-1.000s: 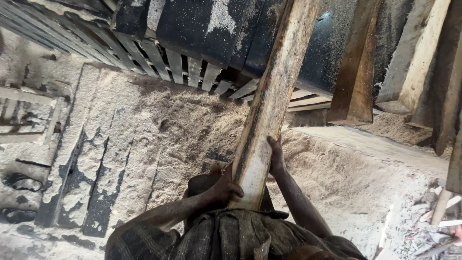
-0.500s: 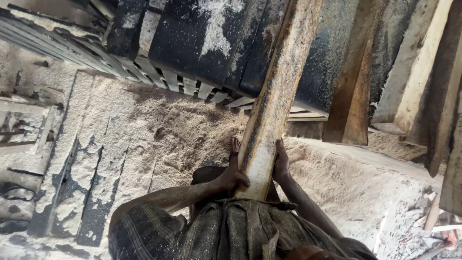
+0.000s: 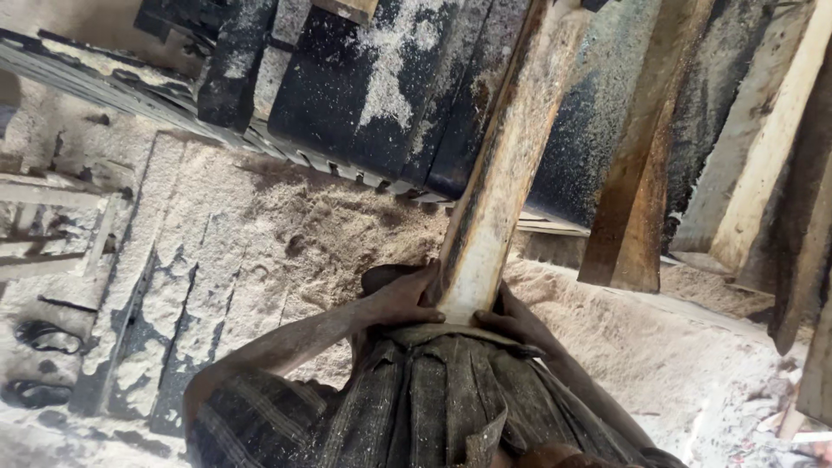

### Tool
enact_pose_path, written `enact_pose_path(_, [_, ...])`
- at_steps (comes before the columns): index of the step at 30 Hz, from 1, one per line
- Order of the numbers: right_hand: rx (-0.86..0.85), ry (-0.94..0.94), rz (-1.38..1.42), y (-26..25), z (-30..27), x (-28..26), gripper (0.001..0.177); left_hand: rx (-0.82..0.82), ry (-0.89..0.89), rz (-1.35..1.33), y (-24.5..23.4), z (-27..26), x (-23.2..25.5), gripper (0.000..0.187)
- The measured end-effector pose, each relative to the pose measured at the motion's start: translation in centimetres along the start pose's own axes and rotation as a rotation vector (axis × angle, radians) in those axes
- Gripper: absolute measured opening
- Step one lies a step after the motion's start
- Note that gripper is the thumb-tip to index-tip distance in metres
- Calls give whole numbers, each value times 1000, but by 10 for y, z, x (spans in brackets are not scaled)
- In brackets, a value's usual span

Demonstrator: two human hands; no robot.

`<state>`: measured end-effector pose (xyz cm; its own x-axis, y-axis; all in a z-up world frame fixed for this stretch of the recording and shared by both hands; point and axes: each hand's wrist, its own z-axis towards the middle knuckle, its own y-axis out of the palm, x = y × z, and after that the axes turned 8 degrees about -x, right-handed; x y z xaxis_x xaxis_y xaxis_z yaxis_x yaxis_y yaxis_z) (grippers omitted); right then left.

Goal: The person uses a vertical band saw to trim and shape several wooden planks, feeding them into the blade by hand and setting trimmed pieces aside.

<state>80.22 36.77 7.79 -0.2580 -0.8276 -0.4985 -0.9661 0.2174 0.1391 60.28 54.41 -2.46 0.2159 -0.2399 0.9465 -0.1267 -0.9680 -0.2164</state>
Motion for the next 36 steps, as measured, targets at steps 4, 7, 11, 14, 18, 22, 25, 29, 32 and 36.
enact_pose_path(4, [20, -64, -136, -31, 25, 6, 97, -56, -29, 1, -14, -1, -4, 54])
enact_pose_path(7, [79, -218, -257, -54, 49, 16, 88, 70, 79, 64, -22, 8, -7, 78])
enact_pose_path(11, [154, -236, -287, -71, 55, 2, 79, 80, -10, 176, -30, 26, -11, 73])
enact_pose_path(14, [203, -333, -368, -81, 65, -23, 77, 112, 64, 441, -35, 44, -24, 74])
enact_pose_path(18, [232, -391, -298, -103, 75, -44, 80, 133, 107, 714, -57, 71, -42, 77])
enact_pose_path(22, [229, -372, -282, -134, 98, -70, 53, 115, 58, 755, -77, 103, -55, 78])
enact_pose_path(25, [218, -344, -238, -148, 104, -85, 43, 215, 115, 755, -81, 123, -57, 84])
enact_pose_path(29, [216, -360, -119, -160, 107, -117, 38, 436, 104, 943, -86, 152, -53, 75])
enact_pose_path(32, [211, -407, -5, -165, 112, -142, 40, 535, 99, 825, -89, 171, -45, 75])
enact_pose_path(36, [311, -514, -59, -171, 115, -156, 50, 657, 71, 748, -108, 195, -39, 66])
